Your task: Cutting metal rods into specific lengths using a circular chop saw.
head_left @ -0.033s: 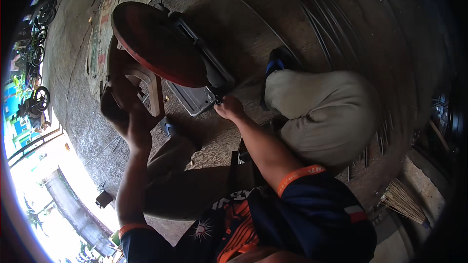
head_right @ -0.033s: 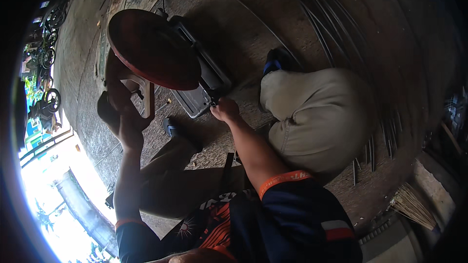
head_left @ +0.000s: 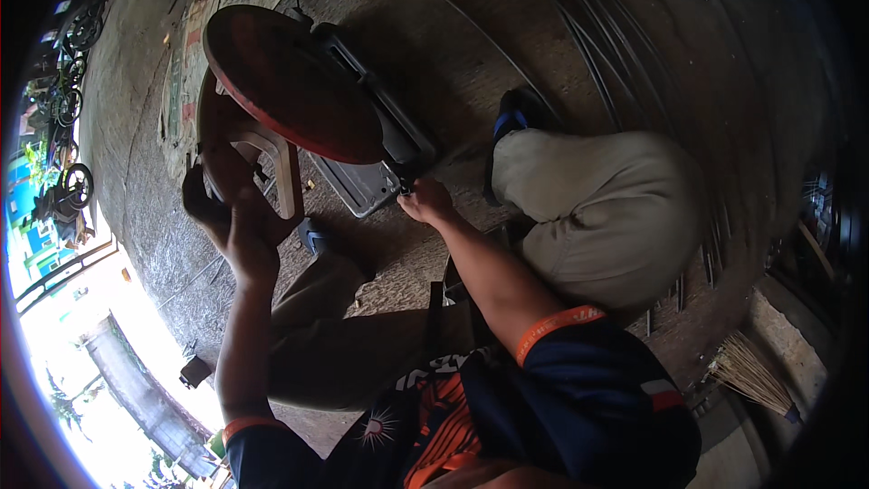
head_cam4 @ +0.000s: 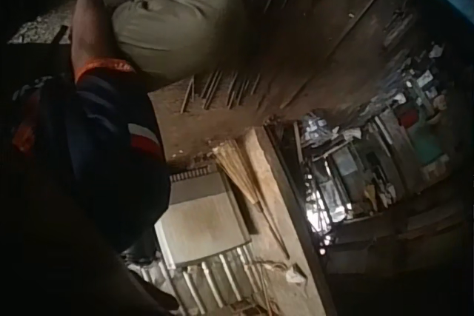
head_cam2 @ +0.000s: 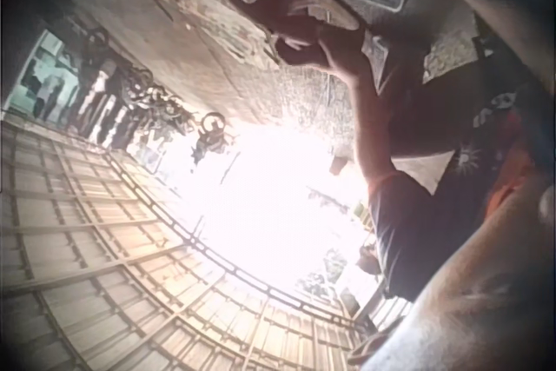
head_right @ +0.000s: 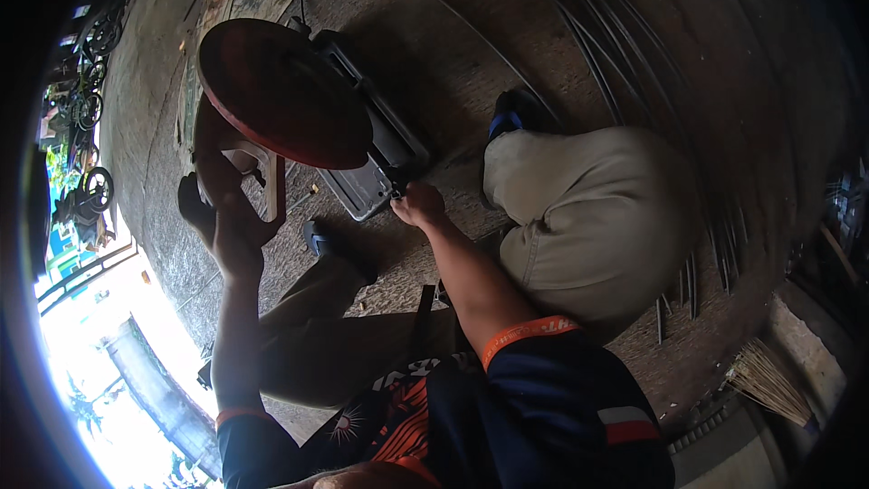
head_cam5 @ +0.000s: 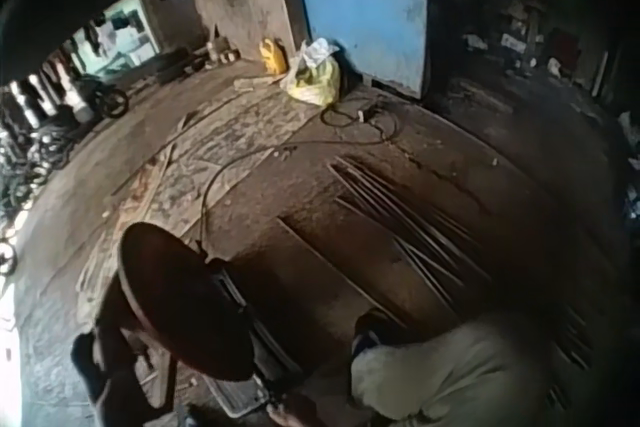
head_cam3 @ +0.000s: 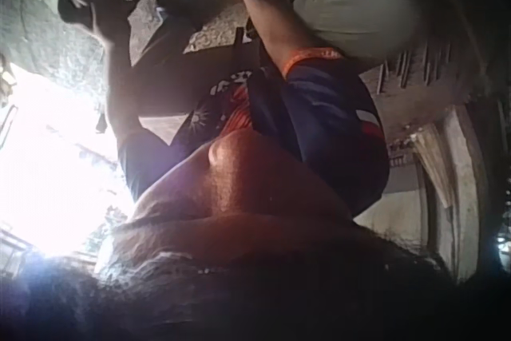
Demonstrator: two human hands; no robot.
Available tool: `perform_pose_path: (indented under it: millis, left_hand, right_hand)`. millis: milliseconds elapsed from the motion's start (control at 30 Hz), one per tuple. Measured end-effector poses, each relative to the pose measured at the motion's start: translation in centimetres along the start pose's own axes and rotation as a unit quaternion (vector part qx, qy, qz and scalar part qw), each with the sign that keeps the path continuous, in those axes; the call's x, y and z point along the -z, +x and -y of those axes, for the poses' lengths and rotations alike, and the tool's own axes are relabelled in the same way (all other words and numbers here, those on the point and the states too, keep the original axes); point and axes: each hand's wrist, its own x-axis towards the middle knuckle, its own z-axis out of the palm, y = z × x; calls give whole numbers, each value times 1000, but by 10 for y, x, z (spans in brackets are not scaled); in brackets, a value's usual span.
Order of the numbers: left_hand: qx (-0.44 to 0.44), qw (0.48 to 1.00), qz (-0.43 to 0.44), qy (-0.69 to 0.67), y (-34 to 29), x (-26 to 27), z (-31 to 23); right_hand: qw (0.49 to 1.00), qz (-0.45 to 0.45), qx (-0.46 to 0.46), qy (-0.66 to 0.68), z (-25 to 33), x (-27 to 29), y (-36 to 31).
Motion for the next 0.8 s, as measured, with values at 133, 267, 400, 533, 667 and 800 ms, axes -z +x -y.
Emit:
perform_pose_path:
  millis: [133,267,400,533,667,800]
  left_hand:
    - [292,937,64,-182,28,7,-8]
    - [390,880,94,-255,34,9,-9]
    - [375,892,126,-218,35,17,-4]
    - [360,906,120,-185,33,14,-6]
    - [359,908,109,-187,33,13,-5]
    - [352,910,105,-193,33,18,-4]
  right_hand:
    - [997,38,26,56,-3,2,5]
    - [996,45,-28,75,5,8,-1]
    - [999,-8,-41,17,17,15,-6]
    - [998,6,-30,46,13,16,-3]
    - [992,28,1,122,2,8,-3]
    - [991,23,40,129,4,13,-2]
